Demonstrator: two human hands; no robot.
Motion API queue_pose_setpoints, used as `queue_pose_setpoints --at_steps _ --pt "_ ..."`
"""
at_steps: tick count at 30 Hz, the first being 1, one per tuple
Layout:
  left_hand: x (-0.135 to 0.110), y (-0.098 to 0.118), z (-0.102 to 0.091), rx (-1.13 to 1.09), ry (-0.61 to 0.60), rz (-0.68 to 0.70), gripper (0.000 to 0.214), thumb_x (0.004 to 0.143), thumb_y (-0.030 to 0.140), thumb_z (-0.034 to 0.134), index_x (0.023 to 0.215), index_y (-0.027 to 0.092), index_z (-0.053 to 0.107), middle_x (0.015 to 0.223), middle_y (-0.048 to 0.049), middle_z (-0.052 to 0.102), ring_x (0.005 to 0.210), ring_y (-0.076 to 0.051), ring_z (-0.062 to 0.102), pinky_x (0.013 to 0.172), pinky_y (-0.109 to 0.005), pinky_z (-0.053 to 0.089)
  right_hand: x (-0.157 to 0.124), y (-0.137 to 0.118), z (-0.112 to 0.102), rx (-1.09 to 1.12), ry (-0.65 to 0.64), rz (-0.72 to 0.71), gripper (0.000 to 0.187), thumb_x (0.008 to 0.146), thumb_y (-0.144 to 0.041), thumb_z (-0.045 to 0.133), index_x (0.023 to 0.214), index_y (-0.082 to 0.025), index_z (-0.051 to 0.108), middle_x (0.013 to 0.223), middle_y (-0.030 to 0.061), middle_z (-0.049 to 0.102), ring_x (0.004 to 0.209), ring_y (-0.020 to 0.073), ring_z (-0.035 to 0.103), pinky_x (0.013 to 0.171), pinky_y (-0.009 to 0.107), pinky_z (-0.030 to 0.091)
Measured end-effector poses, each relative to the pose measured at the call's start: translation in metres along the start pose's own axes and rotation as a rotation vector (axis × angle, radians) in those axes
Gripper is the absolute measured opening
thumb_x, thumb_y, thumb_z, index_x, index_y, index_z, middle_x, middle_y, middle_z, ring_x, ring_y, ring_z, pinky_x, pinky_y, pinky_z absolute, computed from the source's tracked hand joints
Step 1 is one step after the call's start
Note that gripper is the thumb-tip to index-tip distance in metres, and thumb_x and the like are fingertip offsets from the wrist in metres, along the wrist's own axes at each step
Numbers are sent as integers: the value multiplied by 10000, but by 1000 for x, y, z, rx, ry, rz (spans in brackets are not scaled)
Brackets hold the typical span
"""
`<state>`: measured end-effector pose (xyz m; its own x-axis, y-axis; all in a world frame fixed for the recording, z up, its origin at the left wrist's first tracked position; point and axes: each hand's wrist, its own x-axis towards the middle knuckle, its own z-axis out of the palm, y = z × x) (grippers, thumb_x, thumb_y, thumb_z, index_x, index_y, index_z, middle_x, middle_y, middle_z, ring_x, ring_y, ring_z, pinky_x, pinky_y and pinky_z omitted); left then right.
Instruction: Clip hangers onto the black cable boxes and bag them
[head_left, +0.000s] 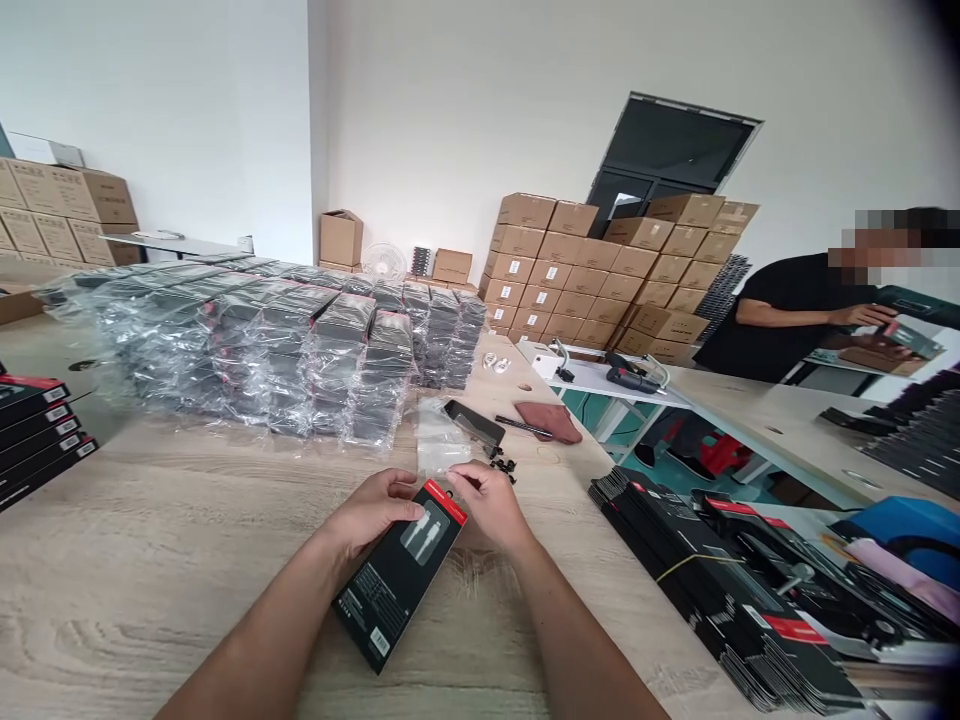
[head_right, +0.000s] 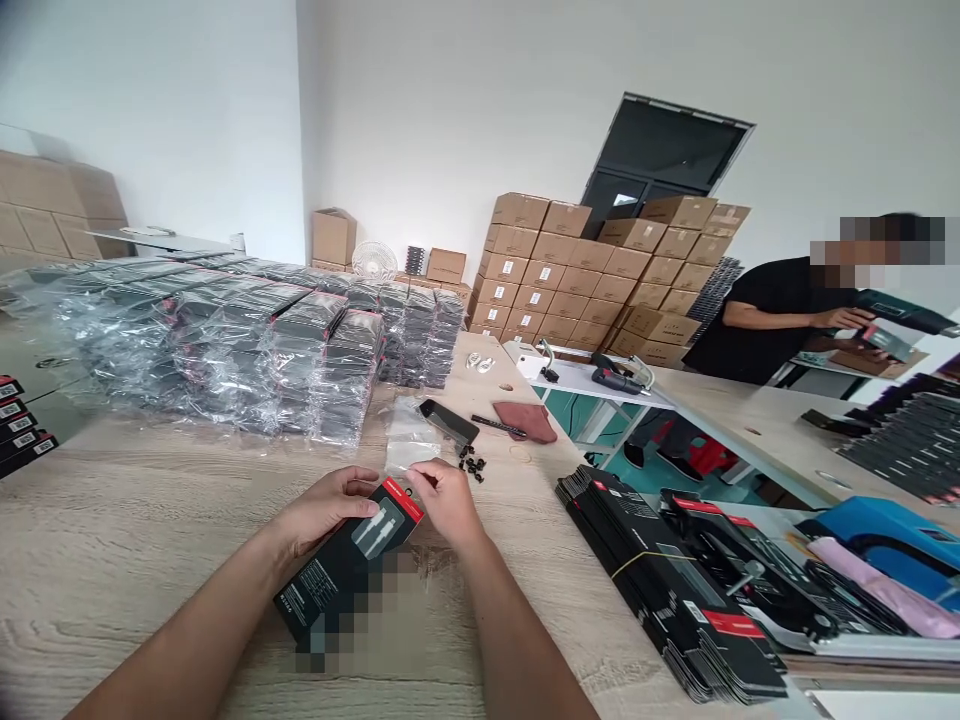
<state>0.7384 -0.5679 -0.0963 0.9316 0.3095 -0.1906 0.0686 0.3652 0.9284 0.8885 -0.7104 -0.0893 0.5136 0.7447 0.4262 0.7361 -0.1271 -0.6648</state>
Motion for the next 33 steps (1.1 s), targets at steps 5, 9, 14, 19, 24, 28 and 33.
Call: queue_pose_setpoints --at_steps 5,9,14,19,24,28,33 --pt "-1 0 0 5 -19 77 729 543 185 825 1193 196 495 1287 -153 538 1076 -266 585 849 -353 482 -1 -7 -2 -119 -72 -85 236 890 -292 489 854 -239 717 779 28 688 716 169 609 662 275 470" --pt "0 0 3 84 50 119 674 595 226 794 1186 172 476 1167 -161 609 1003 -253 616 831 -360 482 -1 -10 -3 -181 -36 -147 237 898 -252 477 898 -247 715 794 39 661 745 172 607 698 287 475" --pt "-2 3 7 260 181 203 593 664 254 726 1205 189 492 1191 -147 604 899 -211 641 771 -315 481 -1 -10 -1 -229 39 -220 230 869 -191 492 912 -248 710 831 56 633 769 184 610 719 301 492" --pt "-1 2 7 404 137 219 460 715 321 664 1152 187 610 874 -63 716 678 -184 644 639 -288 474 -2 -11 4 -274 50 -270 298 826 -99 466 957 -255 684 874 54 609 809 182 598 751 293 492" --pt "4 -2 8 421 195 217 451 728 330 649 1148 166 640 844 -68 729 661 -193 643 644 -299 477 1 1 7 -434 221 20 122 745 -153 546 776 -217 644 758 46 636 637 174 585 612 282 451" --pt "6 -4 10 374 205 198 443 732 315 638 1142 147 645 852 -74 728 687 -202 643 647 -303 478 3 13 7 -257 166 212 159 744 -246 532 594 -216 573 551 -7 611 491 148 550 499 251 390" --pt "12 -9 11 276 214 223 402 768 293 580 1141 154 642 921 -69 721 722 -192 641 669 -299 481 2 18 9 -147 136 179 130 687 -222 498 581 -217 574 549 -15 616 497 149 550 500 248 392"
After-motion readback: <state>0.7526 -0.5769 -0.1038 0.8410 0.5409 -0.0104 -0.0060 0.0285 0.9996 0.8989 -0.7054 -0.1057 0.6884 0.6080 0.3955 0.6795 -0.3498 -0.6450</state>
